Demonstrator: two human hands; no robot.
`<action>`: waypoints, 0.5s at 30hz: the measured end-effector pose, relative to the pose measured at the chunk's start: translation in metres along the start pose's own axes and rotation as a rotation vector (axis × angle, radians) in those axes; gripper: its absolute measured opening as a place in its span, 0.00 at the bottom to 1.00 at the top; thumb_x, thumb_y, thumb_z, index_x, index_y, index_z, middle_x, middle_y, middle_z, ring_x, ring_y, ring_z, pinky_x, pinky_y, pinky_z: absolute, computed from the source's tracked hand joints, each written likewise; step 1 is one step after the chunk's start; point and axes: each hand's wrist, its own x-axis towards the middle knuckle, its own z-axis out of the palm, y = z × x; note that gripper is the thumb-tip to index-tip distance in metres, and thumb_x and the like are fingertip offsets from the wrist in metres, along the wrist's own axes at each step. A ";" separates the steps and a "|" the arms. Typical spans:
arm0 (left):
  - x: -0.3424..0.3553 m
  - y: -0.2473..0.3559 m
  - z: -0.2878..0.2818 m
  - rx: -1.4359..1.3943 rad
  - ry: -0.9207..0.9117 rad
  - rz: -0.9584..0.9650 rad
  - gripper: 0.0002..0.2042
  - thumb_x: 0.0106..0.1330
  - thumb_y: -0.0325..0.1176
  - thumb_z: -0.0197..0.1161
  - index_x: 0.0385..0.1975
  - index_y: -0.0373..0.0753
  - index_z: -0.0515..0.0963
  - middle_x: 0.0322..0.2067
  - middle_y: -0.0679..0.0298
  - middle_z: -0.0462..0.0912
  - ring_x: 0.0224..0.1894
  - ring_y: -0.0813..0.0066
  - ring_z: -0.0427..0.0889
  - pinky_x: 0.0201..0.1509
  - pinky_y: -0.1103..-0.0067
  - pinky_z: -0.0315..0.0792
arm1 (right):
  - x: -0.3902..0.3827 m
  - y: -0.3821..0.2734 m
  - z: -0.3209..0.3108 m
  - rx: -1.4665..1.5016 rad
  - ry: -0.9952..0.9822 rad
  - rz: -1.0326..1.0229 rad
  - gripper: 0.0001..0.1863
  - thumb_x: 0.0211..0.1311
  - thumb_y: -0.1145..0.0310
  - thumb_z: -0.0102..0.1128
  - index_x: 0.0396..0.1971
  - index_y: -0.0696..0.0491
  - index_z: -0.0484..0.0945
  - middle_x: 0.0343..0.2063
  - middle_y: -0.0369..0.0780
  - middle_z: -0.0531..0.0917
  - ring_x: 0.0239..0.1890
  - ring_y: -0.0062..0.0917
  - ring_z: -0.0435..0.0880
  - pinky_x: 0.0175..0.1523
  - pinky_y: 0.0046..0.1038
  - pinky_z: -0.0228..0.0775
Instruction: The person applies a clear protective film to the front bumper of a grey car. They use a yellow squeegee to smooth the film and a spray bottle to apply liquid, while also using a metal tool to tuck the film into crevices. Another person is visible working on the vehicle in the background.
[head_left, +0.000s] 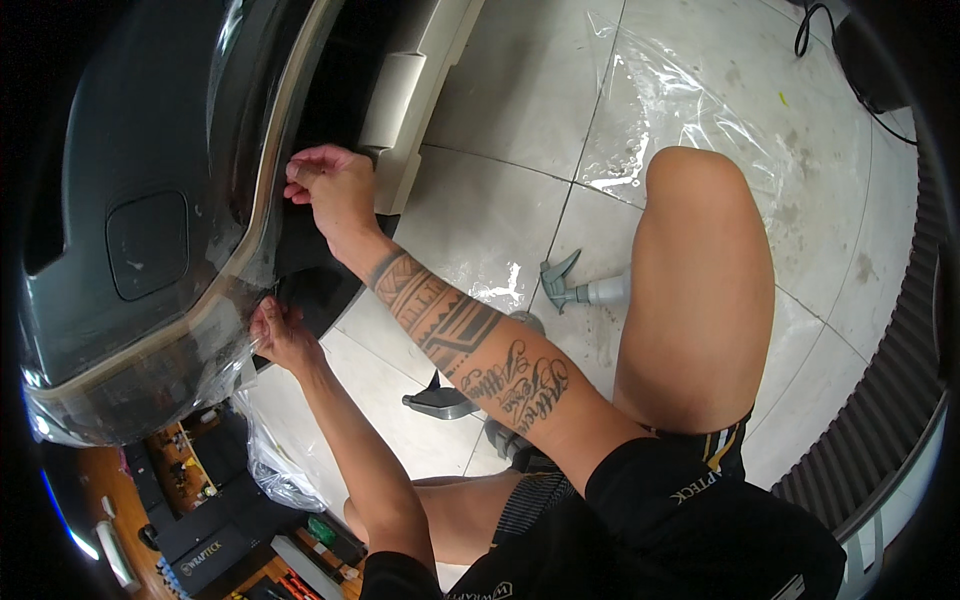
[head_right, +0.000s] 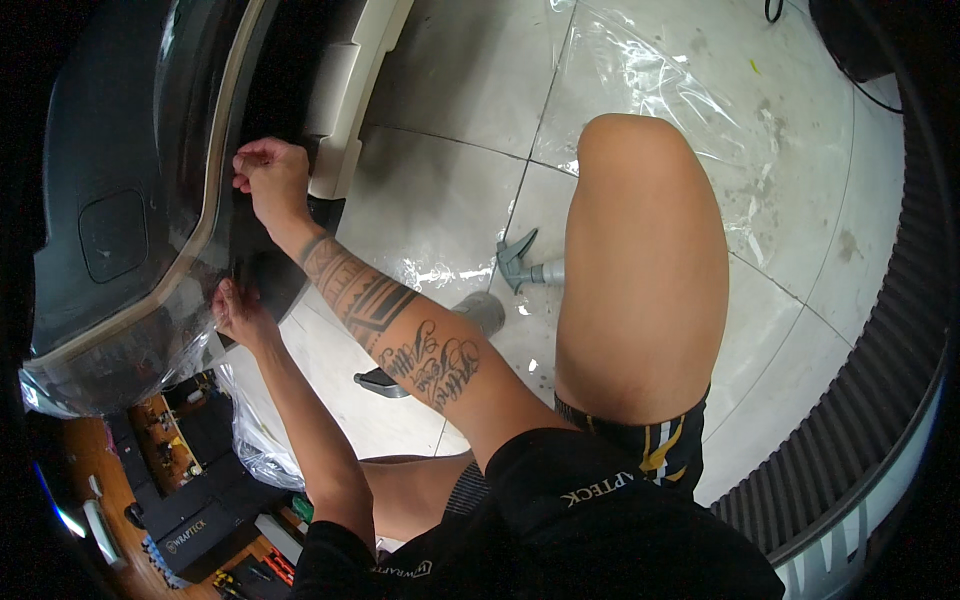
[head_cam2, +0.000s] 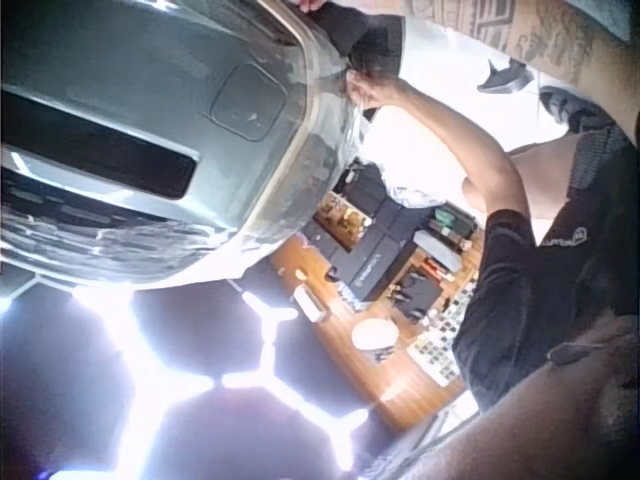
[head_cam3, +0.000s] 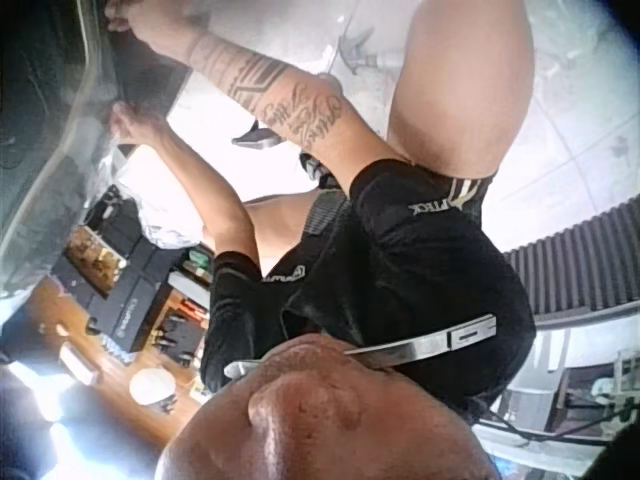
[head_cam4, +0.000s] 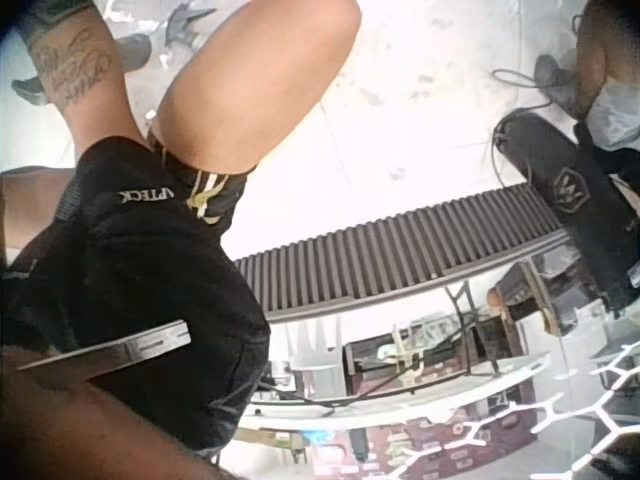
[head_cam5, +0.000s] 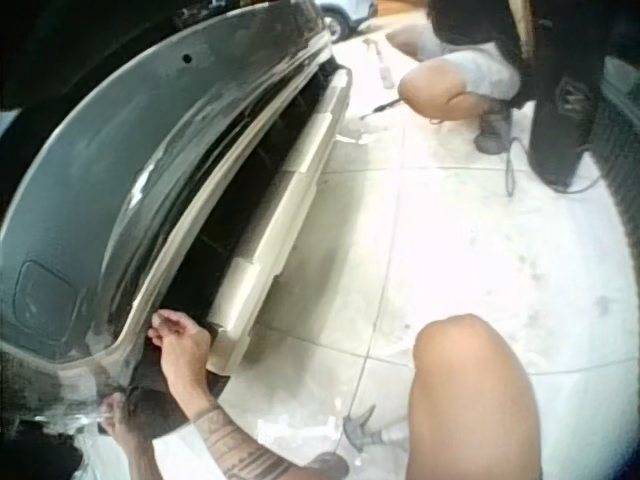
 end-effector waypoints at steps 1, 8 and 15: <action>0.003 -0.002 -0.001 -0.001 -0.009 0.004 0.08 0.60 0.34 0.65 0.27 0.37 0.75 0.21 0.68 0.76 0.21 0.83 0.72 0.20 0.86 0.66 | 0.002 0.000 0.001 -0.004 0.003 0.006 0.02 0.53 0.80 0.59 0.28 0.61 0.77 0.20 0.38 0.80 0.19 0.19 0.78 0.24 0.19 0.70; 0.023 -0.015 0.019 0.032 -0.047 0.004 0.09 0.61 0.34 0.65 0.29 0.37 0.74 0.22 0.68 0.75 0.21 0.83 0.71 0.21 0.86 0.66 | 0.008 0.010 0.002 -0.103 0.016 -0.022 0.05 0.51 0.79 0.62 0.28 0.60 0.76 0.20 0.36 0.79 0.22 0.17 0.75 0.27 0.20 0.68; 0.017 -0.011 0.024 0.015 -0.022 -0.043 0.08 0.61 0.34 0.64 0.29 0.38 0.74 0.22 0.68 0.74 0.23 0.82 0.70 0.25 0.84 0.65 | 0.007 -0.005 -0.004 -0.199 -0.090 -0.018 0.04 0.53 0.77 0.60 0.27 0.58 0.74 0.24 0.34 0.77 0.27 0.16 0.74 0.33 0.19 0.67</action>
